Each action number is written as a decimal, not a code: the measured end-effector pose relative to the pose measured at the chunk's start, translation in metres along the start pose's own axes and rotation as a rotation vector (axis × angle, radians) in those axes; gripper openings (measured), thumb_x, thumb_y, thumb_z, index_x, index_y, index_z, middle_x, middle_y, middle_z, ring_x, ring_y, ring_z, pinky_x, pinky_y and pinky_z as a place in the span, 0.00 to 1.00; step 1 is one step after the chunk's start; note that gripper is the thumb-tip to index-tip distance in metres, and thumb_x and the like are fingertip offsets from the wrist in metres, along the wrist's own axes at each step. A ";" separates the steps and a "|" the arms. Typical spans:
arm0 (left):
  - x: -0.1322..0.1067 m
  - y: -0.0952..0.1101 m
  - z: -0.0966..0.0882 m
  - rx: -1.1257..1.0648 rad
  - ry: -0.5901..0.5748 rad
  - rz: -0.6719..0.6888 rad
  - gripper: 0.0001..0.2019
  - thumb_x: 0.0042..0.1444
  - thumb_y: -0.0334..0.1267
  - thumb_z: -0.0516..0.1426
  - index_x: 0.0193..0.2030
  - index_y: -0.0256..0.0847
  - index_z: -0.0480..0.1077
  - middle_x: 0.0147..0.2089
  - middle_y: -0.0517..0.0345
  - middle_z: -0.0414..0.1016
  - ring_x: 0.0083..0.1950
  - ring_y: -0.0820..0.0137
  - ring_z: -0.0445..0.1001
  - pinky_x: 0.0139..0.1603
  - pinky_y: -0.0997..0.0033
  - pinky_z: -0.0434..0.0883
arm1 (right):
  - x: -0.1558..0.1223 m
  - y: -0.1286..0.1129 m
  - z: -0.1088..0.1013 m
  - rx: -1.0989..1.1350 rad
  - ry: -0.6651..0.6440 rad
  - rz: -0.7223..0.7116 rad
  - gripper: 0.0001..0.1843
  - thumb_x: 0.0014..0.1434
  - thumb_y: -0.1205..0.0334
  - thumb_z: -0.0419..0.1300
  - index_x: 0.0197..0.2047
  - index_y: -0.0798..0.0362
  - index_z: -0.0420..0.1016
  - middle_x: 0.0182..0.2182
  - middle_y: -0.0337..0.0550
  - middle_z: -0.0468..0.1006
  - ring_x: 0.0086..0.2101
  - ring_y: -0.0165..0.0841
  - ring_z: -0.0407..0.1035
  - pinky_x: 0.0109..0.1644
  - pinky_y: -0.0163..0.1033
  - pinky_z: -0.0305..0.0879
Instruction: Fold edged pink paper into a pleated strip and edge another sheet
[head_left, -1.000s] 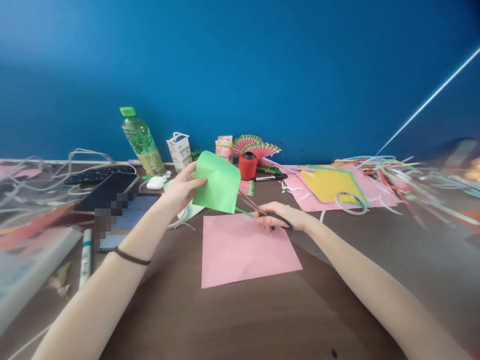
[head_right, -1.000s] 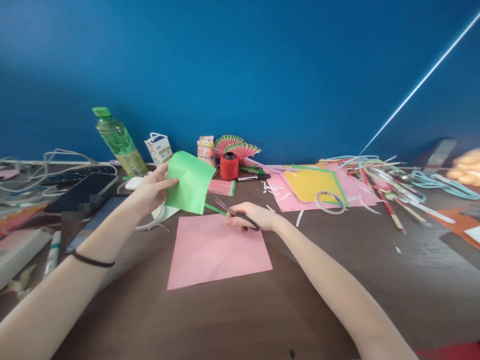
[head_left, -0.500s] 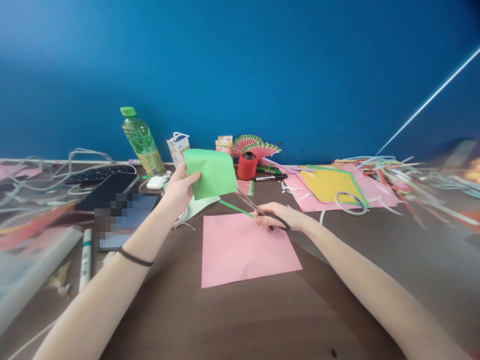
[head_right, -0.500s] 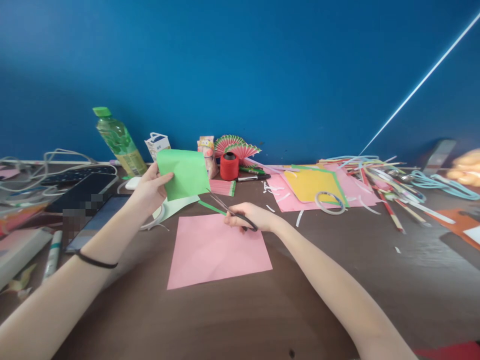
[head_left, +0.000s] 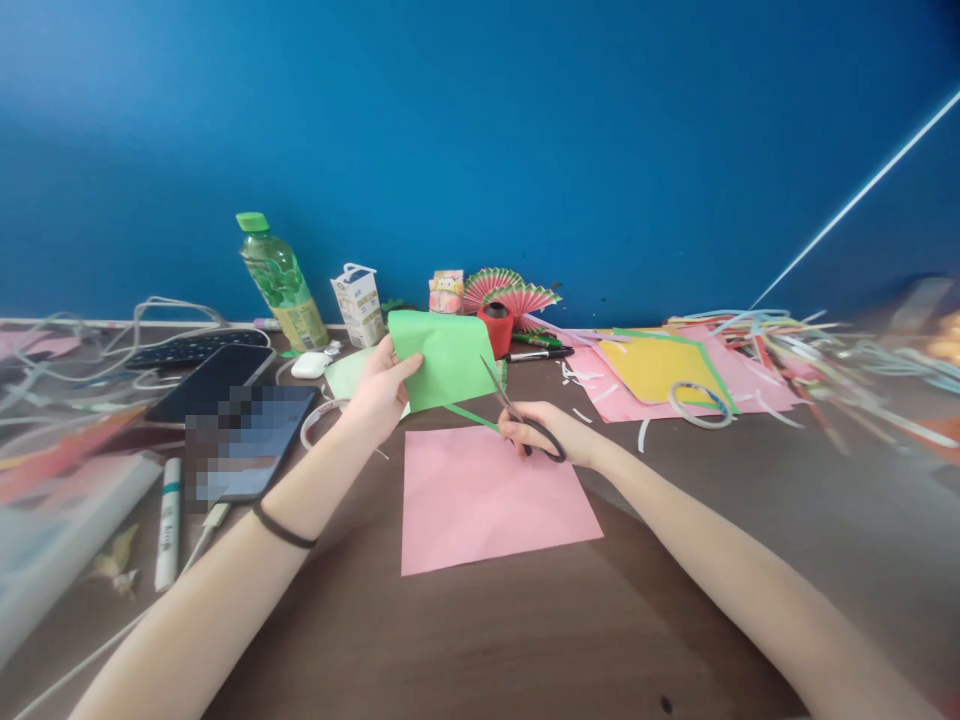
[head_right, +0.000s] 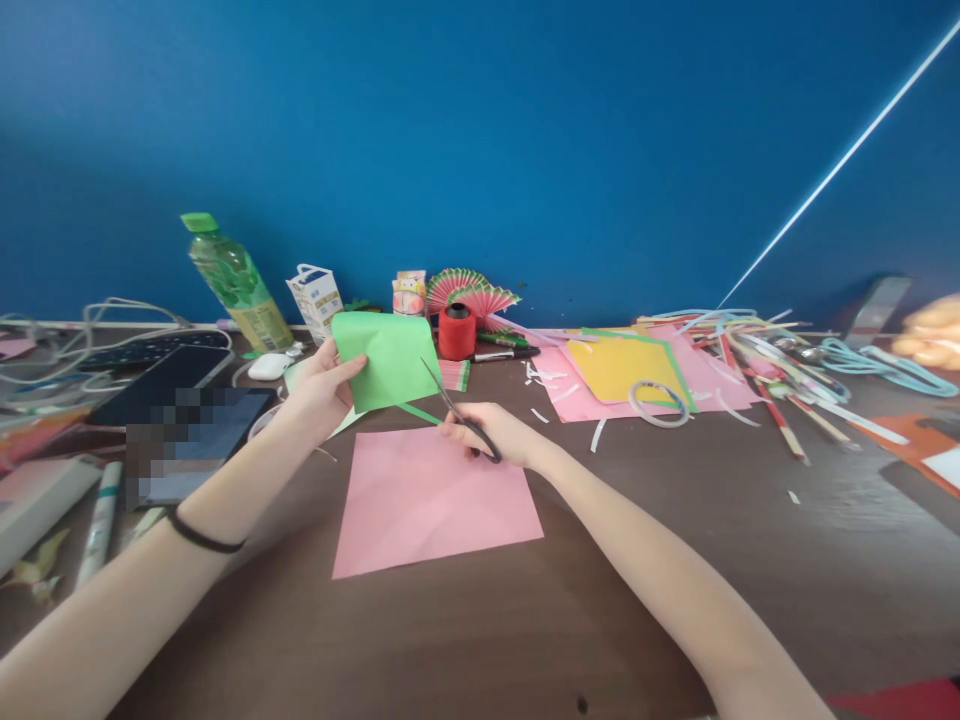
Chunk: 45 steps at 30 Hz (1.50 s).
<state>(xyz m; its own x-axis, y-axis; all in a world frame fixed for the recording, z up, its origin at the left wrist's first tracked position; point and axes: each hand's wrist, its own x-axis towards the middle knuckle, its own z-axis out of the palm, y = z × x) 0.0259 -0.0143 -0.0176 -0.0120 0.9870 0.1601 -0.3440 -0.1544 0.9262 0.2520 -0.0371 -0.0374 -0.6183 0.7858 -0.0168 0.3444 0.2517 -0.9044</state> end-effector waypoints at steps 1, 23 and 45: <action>0.000 0.000 0.000 0.000 -0.001 0.009 0.18 0.45 0.30 0.58 0.45 0.42 0.65 0.49 0.55 0.73 0.52 0.63 0.70 0.50 0.64 0.70 | 0.000 0.000 0.000 -0.004 -0.007 -0.001 0.17 0.55 0.48 0.53 0.30 0.54 0.62 0.20 0.34 0.64 0.21 0.26 0.63 0.27 0.34 0.59; -0.004 -0.015 0.005 0.006 -0.051 -0.005 0.19 0.46 0.33 0.59 0.47 0.42 0.64 0.48 0.55 0.74 0.51 0.62 0.71 0.50 0.62 0.70 | 0.002 0.000 0.004 0.033 0.058 -0.049 0.23 0.55 0.41 0.50 0.32 0.55 0.62 0.23 0.37 0.65 0.25 0.27 0.65 0.28 0.34 0.57; -0.012 -0.021 0.010 -0.002 -0.095 -0.073 0.20 0.46 0.36 0.60 0.48 0.45 0.63 0.49 0.56 0.73 0.47 0.62 0.73 0.46 0.60 0.73 | 0.003 0.003 0.007 -0.044 0.188 -0.060 0.22 0.57 0.42 0.47 0.34 0.55 0.63 0.23 0.38 0.68 0.24 0.27 0.62 0.27 0.34 0.57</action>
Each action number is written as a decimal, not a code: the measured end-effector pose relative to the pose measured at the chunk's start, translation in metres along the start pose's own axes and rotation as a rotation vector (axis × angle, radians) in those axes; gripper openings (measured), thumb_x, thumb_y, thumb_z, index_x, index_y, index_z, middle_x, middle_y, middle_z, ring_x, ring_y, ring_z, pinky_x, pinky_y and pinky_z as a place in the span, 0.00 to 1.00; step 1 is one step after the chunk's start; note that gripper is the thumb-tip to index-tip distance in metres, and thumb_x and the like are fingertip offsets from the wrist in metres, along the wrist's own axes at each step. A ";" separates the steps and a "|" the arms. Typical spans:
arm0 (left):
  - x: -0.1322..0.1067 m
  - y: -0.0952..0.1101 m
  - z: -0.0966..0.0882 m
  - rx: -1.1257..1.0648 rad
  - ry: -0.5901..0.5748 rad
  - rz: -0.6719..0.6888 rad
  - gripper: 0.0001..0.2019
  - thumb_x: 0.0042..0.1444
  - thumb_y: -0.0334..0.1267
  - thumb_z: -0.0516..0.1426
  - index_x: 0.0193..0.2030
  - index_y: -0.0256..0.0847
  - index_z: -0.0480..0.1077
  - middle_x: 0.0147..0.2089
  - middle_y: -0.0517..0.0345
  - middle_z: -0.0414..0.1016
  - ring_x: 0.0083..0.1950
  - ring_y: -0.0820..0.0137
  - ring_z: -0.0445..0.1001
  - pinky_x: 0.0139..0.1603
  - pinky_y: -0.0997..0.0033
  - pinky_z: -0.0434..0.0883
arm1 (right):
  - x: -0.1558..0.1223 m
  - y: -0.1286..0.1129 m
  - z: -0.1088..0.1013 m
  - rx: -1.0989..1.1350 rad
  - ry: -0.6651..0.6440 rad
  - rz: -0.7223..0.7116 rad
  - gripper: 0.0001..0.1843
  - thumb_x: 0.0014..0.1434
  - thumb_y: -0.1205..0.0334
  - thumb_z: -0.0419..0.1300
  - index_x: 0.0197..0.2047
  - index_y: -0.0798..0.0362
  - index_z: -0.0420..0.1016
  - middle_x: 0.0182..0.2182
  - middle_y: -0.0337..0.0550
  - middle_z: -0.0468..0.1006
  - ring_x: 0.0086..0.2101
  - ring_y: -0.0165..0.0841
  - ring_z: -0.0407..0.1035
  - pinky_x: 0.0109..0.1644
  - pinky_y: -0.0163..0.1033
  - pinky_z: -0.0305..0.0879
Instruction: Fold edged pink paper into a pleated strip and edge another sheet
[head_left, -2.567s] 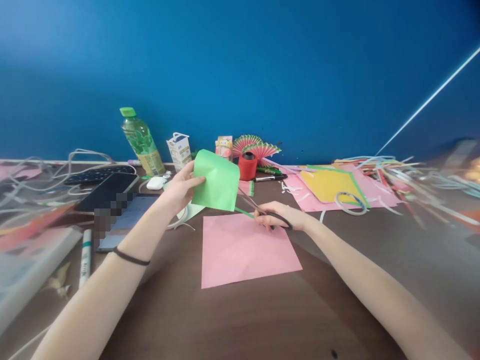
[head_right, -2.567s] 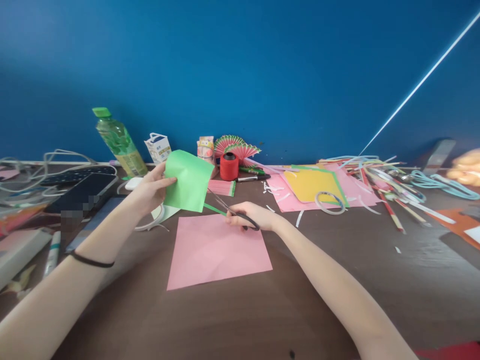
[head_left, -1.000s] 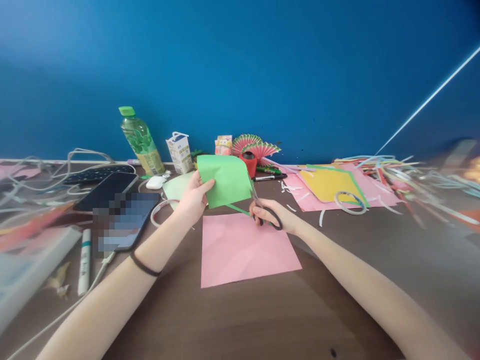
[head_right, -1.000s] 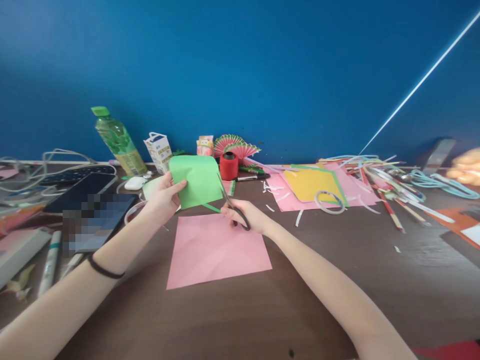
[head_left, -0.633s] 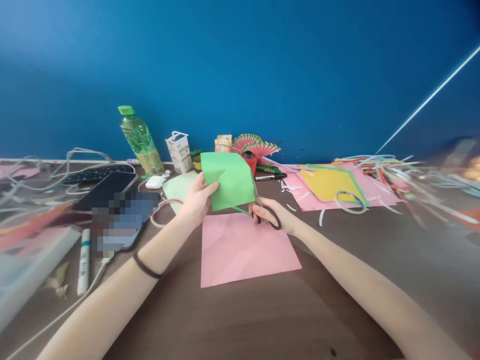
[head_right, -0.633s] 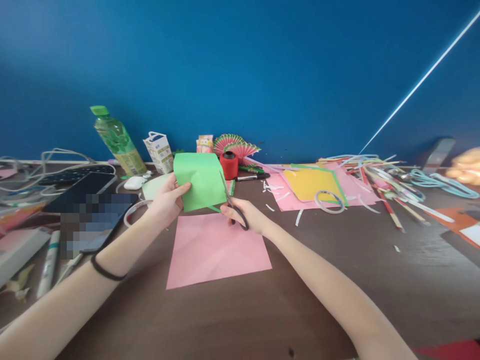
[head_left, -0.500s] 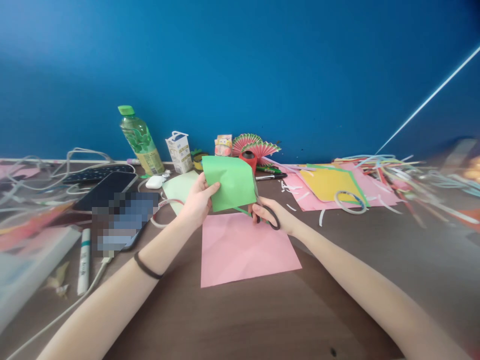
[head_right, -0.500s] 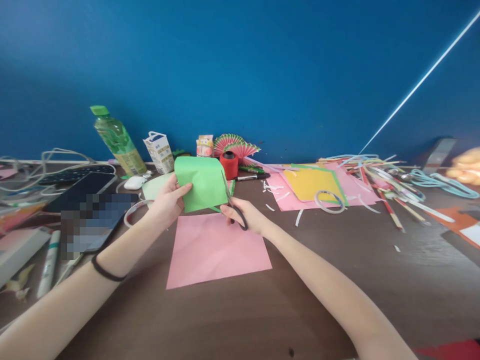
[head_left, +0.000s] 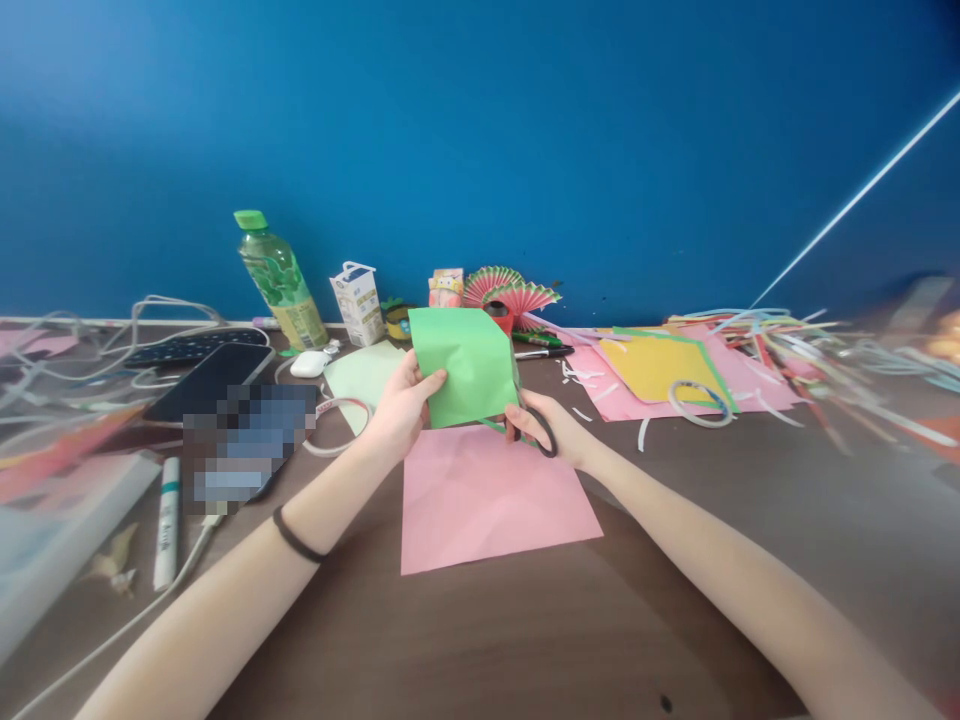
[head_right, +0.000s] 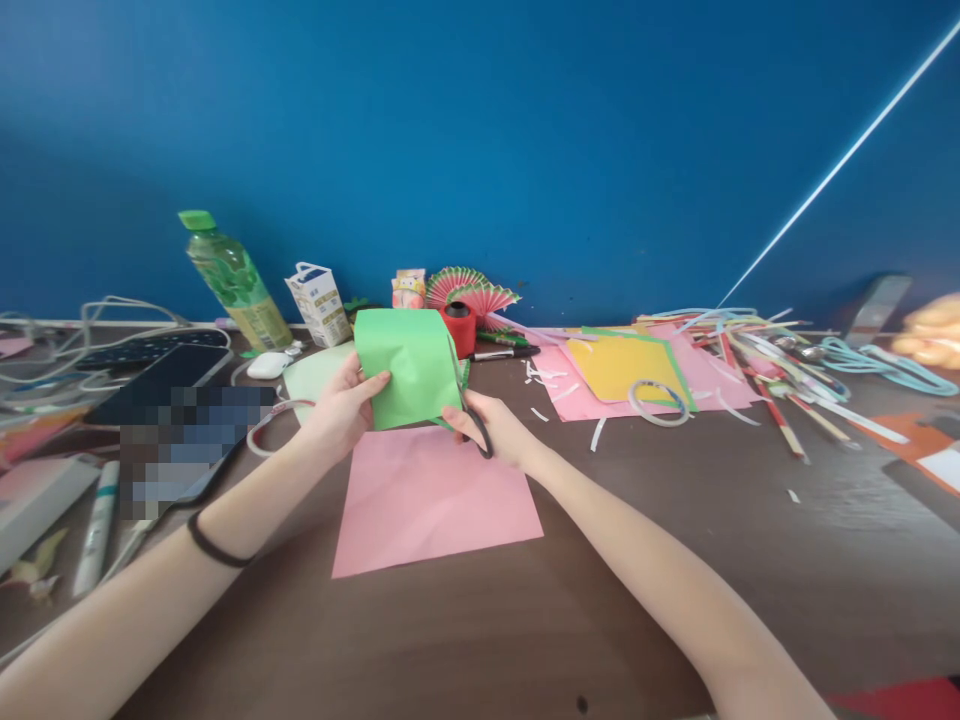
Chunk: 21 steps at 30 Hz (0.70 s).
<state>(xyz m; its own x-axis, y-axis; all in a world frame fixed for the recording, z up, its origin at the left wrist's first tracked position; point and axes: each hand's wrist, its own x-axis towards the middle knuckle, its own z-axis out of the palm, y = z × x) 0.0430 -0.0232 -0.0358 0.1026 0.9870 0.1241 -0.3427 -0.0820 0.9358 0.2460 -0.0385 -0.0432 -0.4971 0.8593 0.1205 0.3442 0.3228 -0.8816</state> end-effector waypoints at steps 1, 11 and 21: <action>0.000 0.000 0.000 0.000 0.003 -0.003 0.20 0.46 0.36 0.60 0.48 0.45 0.63 0.49 0.56 0.74 0.47 0.62 0.73 0.46 0.60 0.73 | 0.000 0.000 0.000 -0.002 0.001 -0.001 0.22 0.57 0.42 0.47 0.34 0.55 0.63 0.22 0.38 0.68 0.24 0.28 0.62 0.27 0.34 0.57; 0.000 0.000 0.001 -0.001 0.006 -0.021 0.20 0.46 0.36 0.60 0.48 0.46 0.63 0.49 0.57 0.73 0.47 0.62 0.73 0.44 0.60 0.74 | -0.001 0.001 0.001 -0.017 0.025 -0.026 0.22 0.57 0.41 0.46 0.32 0.54 0.61 0.22 0.38 0.67 0.25 0.29 0.64 0.29 0.35 0.59; 0.001 0.002 0.002 -0.008 0.025 0.026 0.20 0.45 0.35 0.60 0.47 0.44 0.64 0.48 0.55 0.74 0.48 0.61 0.72 0.47 0.60 0.72 | 0.000 -0.002 0.000 -0.010 -0.010 0.028 0.22 0.57 0.41 0.47 0.34 0.54 0.61 0.21 0.37 0.66 0.25 0.29 0.64 0.28 0.34 0.60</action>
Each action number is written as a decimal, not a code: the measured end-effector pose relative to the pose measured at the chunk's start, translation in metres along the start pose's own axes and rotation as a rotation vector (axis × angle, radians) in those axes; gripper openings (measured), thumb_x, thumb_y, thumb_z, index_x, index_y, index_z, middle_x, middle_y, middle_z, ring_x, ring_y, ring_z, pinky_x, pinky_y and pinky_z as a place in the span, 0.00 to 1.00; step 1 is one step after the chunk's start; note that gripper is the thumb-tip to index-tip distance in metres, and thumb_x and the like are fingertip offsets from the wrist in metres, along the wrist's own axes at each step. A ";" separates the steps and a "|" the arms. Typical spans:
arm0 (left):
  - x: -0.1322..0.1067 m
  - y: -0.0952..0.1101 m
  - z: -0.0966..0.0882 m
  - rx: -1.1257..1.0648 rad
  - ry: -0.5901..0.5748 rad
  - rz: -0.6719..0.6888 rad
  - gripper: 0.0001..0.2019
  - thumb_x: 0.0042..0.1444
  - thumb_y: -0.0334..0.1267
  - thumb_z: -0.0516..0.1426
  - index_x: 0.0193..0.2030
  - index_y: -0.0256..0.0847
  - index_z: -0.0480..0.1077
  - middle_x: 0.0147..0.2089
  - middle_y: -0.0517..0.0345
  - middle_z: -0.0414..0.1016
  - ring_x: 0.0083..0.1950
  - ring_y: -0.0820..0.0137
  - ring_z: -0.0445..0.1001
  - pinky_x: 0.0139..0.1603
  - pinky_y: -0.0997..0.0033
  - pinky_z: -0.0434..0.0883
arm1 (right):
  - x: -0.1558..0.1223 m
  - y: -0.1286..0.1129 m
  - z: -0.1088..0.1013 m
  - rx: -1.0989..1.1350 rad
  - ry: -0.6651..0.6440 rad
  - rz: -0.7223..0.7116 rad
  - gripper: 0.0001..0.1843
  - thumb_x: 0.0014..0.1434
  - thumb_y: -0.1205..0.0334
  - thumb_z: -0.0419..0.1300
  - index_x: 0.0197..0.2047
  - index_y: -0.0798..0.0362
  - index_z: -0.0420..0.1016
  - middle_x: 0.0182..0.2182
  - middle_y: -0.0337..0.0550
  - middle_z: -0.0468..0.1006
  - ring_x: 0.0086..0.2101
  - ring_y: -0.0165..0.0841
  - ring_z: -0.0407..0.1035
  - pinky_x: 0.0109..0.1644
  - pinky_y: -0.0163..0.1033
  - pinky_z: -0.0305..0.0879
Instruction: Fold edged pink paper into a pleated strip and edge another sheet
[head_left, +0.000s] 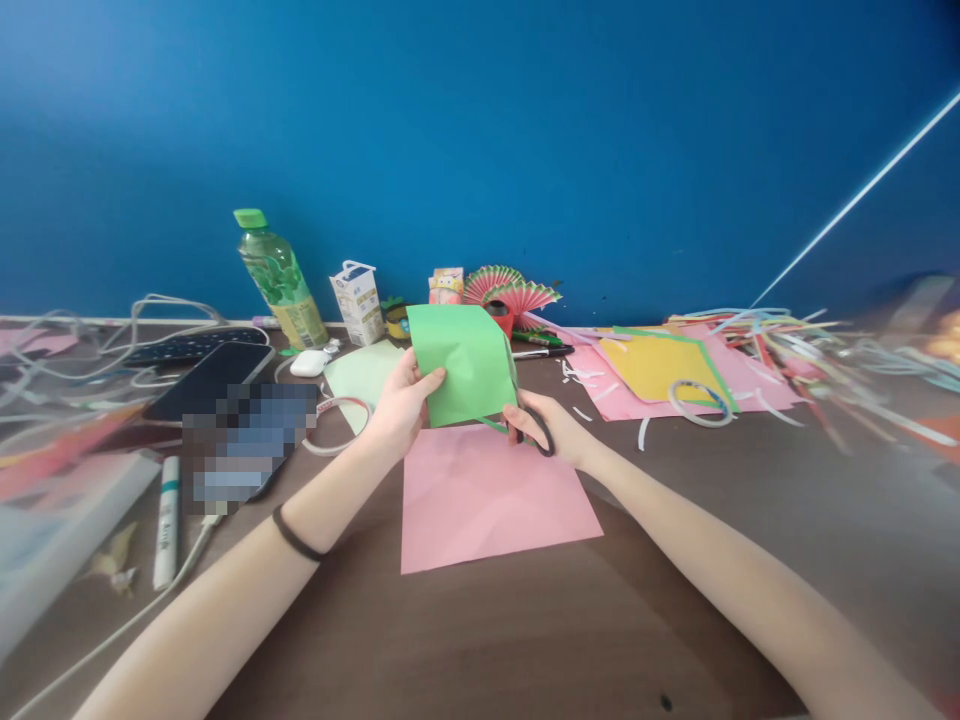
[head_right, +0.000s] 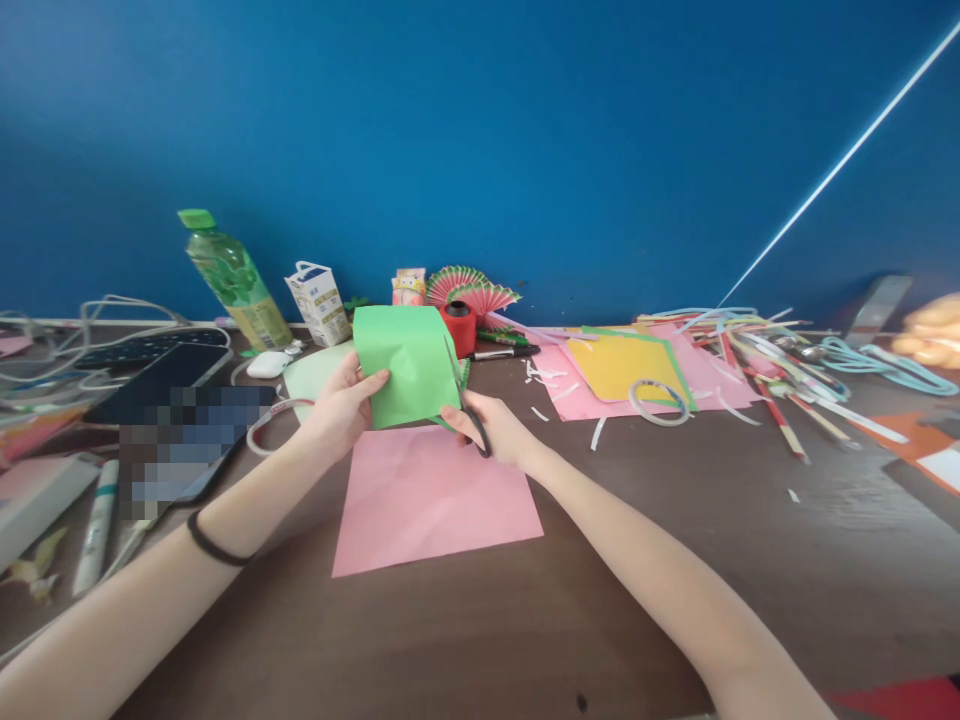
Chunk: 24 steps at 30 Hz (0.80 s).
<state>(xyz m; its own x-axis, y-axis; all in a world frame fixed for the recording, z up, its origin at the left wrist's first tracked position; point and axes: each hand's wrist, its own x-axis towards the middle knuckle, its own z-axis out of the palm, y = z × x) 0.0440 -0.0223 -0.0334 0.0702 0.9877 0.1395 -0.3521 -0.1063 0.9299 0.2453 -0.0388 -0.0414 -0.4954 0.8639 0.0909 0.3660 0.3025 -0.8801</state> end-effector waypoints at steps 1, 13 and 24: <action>0.001 0.002 -0.001 0.002 0.009 0.027 0.20 0.45 0.35 0.60 0.46 0.43 0.64 0.47 0.55 0.74 0.49 0.61 0.72 0.47 0.60 0.72 | 0.000 -0.001 -0.003 -0.004 -0.037 0.015 0.21 0.57 0.42 0.48 0.34 0.54 0.62 0.22 0.37 0.67 0.25 0.29 0.64 0.28 0.34 0.60; 0.016 0.035 -0.027 0.110 0.141 0.090 0.21 0.44 0.31 0.58 0.48 0.45 0.65 0.47 0.57 0.74 0.49 0.61 0.71 0.47 0.64 0.71 | 0.000 -0.004 -0.035 -0.146 -0.339 0.045 0.18 0.57 0.47 0.51 0.33 0.55 0.64 0.25 0.37 0.64 0.25 0.26 0.61 0.26 0.32 0.59; 0.009 0.027 -0.024 0.325 -0.127 -0.050 0.25 0.44 0.35 0.59 0.51 0.43 0.63 0.41 0.58 0.76 0.42 0.65 0.74 0.41 0.67 0.70 | -0.002 -0.008 -0.027 -0.128 -0.438 0.110 0.20 0.54 0.44 0.53 0.34 0.55 0.66 0.28 0.38 0.65 0.26 0.26 0.60 0.30 0.33 0.59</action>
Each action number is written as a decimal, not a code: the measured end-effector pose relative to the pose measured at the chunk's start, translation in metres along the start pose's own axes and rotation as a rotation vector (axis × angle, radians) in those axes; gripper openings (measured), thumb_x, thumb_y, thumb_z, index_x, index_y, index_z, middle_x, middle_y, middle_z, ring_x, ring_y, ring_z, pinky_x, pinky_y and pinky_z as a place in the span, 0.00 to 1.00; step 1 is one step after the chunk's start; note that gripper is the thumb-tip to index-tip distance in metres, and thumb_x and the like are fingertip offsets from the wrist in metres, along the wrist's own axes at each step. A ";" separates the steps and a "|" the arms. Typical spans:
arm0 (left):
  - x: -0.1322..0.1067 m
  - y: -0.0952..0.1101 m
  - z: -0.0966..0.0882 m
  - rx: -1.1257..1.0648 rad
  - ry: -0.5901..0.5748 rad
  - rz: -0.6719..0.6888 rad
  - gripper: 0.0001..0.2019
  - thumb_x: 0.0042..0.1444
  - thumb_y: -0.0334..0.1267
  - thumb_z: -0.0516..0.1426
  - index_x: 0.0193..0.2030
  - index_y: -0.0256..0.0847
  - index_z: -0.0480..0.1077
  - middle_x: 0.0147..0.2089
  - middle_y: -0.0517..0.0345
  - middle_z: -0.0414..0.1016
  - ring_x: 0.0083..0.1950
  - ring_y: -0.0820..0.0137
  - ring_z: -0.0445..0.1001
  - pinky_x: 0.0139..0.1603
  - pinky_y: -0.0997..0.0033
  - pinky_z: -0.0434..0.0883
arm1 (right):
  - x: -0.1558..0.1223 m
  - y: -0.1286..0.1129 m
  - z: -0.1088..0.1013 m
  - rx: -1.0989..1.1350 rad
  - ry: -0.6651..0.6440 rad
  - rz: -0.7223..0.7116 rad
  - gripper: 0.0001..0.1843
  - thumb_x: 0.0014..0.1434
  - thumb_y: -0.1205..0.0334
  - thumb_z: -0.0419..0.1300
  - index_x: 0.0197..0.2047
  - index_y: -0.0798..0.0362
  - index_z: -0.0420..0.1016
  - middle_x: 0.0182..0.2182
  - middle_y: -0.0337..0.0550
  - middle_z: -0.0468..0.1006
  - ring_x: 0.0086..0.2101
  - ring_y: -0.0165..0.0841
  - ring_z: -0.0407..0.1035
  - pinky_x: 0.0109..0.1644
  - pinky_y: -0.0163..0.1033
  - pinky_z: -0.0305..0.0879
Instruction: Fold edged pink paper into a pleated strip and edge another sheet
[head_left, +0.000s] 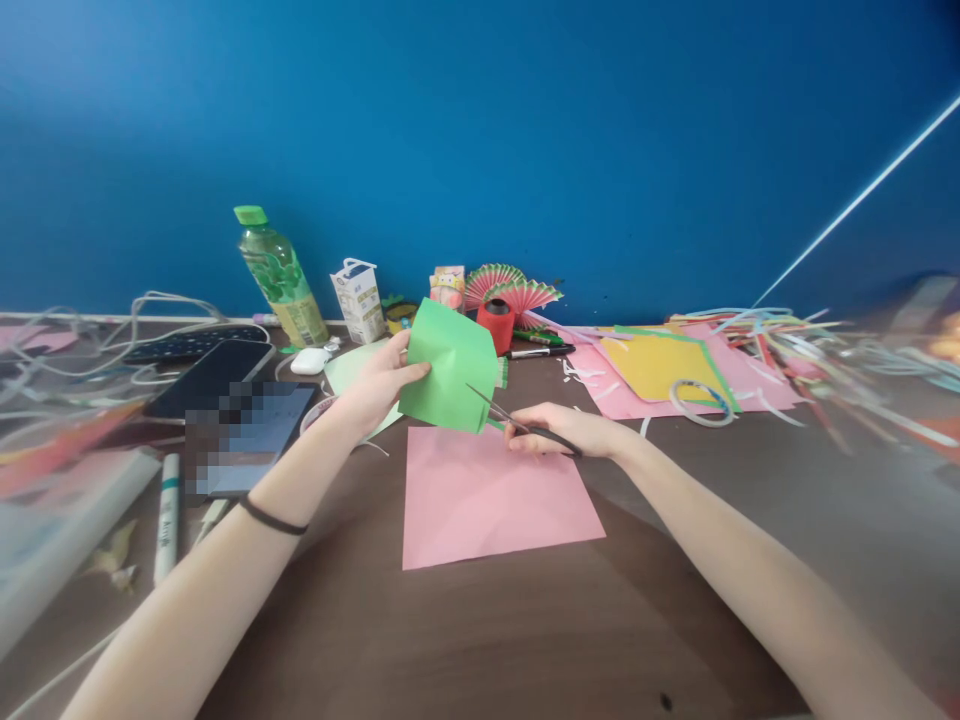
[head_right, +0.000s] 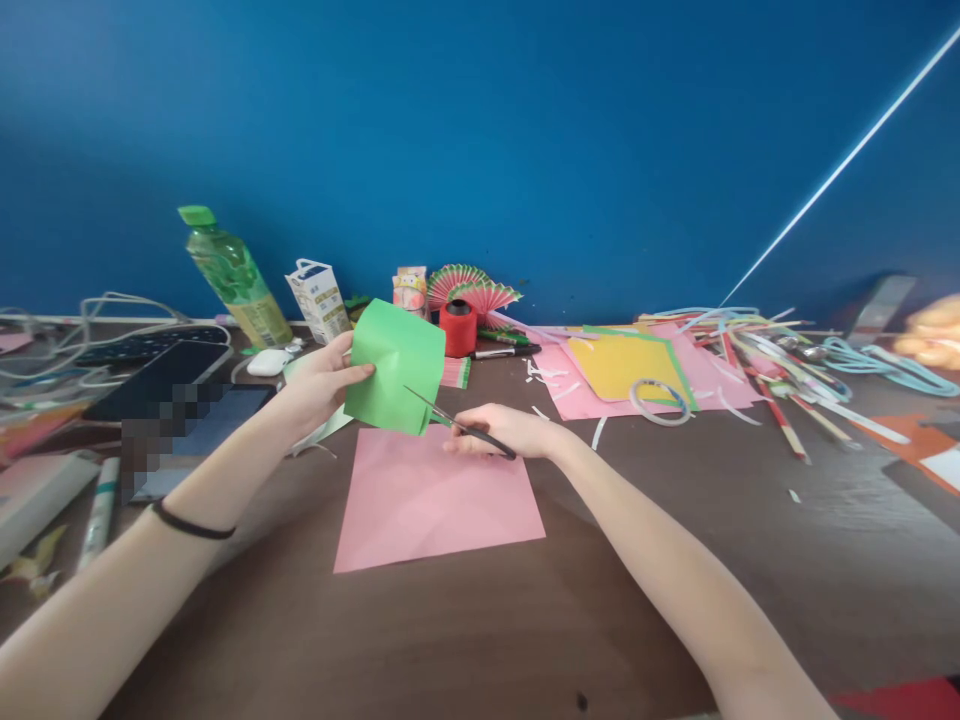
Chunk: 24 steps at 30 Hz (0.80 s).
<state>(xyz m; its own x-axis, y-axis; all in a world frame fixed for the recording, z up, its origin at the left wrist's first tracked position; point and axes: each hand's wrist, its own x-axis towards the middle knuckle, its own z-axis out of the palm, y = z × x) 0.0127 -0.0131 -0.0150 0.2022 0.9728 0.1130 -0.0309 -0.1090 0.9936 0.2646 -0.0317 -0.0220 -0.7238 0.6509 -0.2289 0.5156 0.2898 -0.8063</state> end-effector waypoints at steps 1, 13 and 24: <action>0.000 -0.001 0.000 0.008 -0.013 0.000 0.25 0.44 0.35 0.59 0.52 0.42 0.63 0.41 0.58 0.76 0.42 0.65 0.74 0.42 0.67 0.70 | 0.000 0.000 0.001 -0.003 -0.007 0.005 0.20 0.54 0.44 0.54 0.34 0.55 0.67 0.27 0.38 0.65 0.26 0.26 0.59 0.29 0.33 0.59; -0.002 0.003 0.007 0.044 -0.051 -0.010 0.23 0.46 0.34 0.57 0.52 0.39 0.62 0.43 0.55 0.75 0.43 0.64 0.73 0.44 0.65 0.69 | 0.001 0.001 0.003 -0.064 0.026 0.015 0.21 0.52 0.43 0.54 0.34 0.54 0.67 0.25 0.36 0.65 0.24 0.26 0.57 0.27 0.32 0.56; 0.000 0.000 0.004 0.066 -0.078 0.007 0.23 0.47 0.34 0.57 0.52 0.40 0.62 0.45 0.55 0.74 0.44 0.64 0.73 0.46 0.64 0.68 | 0.000 -0.001 0.004 -0.087 0.012 0.021 0.22 0.51 0.42 0.55 0.33 0.54 0.69 0.23 0.35 0.63 0.24 0.26 0.55 0.26 0.32 0.54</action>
<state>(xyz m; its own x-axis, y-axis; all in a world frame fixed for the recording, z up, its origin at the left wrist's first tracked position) 0.0171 -0.0140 -0.0153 0.2776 0.9535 0.1174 0.0318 -0.1312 0.9908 0.2624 -0.0345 -0.0230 -0.7069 0.6660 -0.2380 0.5688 0.3353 -0.7510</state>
